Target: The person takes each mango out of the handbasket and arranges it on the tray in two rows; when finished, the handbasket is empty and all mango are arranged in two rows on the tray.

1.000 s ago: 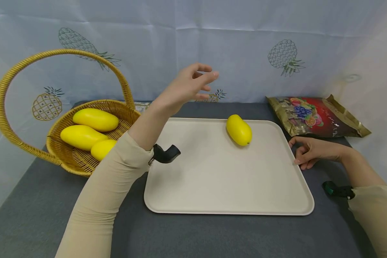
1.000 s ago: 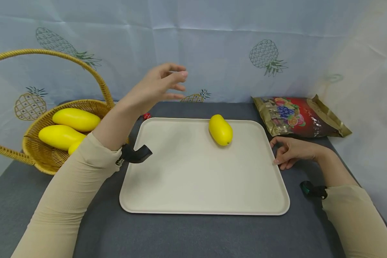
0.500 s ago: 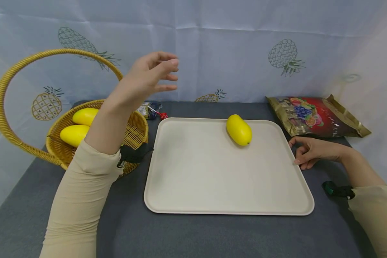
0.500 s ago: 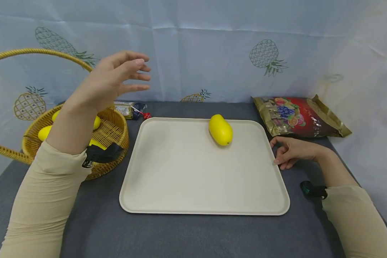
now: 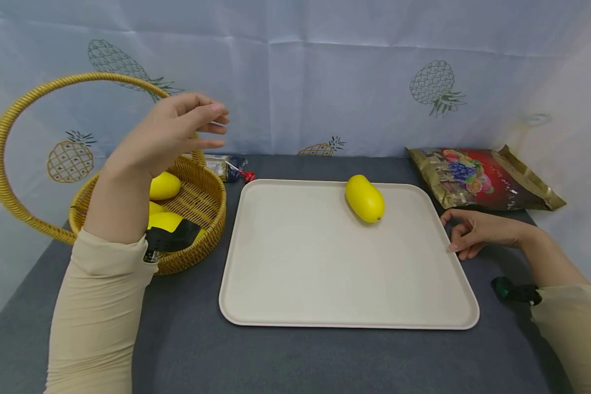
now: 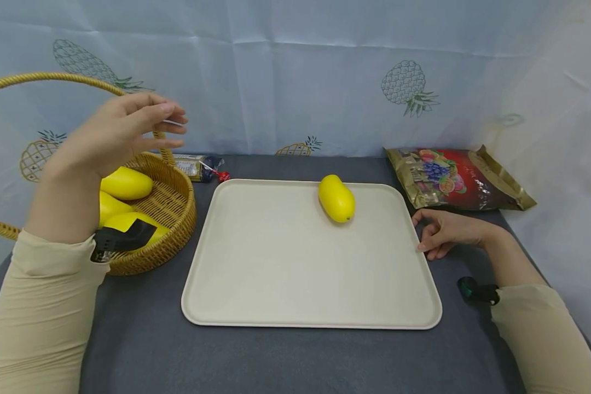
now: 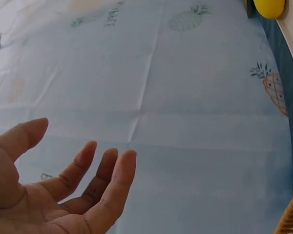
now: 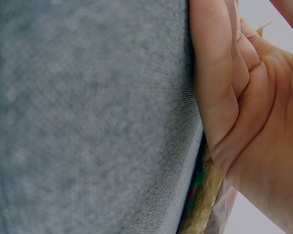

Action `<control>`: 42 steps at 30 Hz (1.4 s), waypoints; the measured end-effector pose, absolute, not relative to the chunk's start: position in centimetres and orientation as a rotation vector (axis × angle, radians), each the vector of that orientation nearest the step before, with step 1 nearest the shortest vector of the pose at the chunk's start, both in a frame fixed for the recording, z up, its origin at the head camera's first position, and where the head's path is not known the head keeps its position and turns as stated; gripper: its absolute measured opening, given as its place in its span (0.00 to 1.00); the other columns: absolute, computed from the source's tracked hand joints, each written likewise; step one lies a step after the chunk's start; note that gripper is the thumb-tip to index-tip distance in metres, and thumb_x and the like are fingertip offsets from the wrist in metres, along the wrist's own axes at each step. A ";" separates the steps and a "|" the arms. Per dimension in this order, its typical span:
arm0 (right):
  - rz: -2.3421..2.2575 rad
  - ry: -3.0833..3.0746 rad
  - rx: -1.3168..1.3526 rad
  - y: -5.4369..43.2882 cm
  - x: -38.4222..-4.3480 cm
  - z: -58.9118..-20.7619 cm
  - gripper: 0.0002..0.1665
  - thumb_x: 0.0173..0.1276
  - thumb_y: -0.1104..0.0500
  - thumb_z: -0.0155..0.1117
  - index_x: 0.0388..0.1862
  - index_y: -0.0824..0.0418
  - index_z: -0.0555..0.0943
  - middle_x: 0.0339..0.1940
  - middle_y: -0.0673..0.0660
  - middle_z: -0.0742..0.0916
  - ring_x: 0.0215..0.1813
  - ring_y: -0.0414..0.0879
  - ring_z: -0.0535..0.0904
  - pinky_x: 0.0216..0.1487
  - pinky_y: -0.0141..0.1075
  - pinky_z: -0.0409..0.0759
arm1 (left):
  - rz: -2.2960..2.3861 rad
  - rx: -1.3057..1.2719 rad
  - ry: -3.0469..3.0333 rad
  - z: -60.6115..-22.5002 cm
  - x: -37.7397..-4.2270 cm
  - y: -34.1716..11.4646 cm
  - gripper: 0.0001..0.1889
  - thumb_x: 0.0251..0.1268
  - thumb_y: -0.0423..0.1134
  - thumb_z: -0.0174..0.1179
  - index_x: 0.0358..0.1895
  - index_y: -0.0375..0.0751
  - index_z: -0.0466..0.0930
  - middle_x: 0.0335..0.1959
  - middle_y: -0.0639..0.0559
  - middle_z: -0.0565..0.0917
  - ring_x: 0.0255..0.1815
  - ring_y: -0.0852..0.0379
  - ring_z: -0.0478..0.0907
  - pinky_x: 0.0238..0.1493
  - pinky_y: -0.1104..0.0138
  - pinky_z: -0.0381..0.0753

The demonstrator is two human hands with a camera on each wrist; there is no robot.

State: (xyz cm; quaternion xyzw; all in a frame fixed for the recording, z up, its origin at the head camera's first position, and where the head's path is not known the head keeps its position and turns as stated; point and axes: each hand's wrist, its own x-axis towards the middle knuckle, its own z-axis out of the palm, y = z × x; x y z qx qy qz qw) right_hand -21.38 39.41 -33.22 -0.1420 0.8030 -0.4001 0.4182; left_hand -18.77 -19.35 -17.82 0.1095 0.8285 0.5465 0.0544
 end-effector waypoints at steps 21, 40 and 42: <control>-1.000 2.014 -0.372 39.5 -21.5 -33.4 0.21 0.71 0.64 0.58 0.56 0.57 0.60 0.29 0.46 0.88 0.32 0.42 0.88 0.38 0.43 0.89 | 1.947 -0.242 2.248 -22.2 -21.8 -27.8 0.38 0.72 0.55 0.52 0.79 0.45 0.51 0.53 0.58 0.69 0.54 0.61 0.74 0.45 0.77 0.84; -1.007 2.011 -0.373 39.6 -21.5 -33.3 0.20 0.71 0.65 0.58 0.55 0.56 0.61 0.30 0.47 0.88 0.32 0.42 0.88 0.38 0.44 0.89 | 1.612 -0.721 2.527 -23.4 -21.1 -29.2 0.43 0.68 0.64 0.49 0.80 0.47 0.48 0.77 0.49 0.59 0.53 0.61 0.70 0.54 0.77 0.81; -1.008 2.007 -0.370 39.6 -21.5 -33.3 0.20 0.71 0.65 0.58 0.56 0.57 0.61 0.30 0.47 0.88 0.32 0.42 0.88 0.38 0.44 0.89 | 1.576 -0.751 2.552 -23.4 -21.0 -29.1 0.43 0.68 0.64 0.48 0.79 0.45 0.49 0.81 0.46 0.53 0.63 0.54 0.70 0.66 0.69 0.77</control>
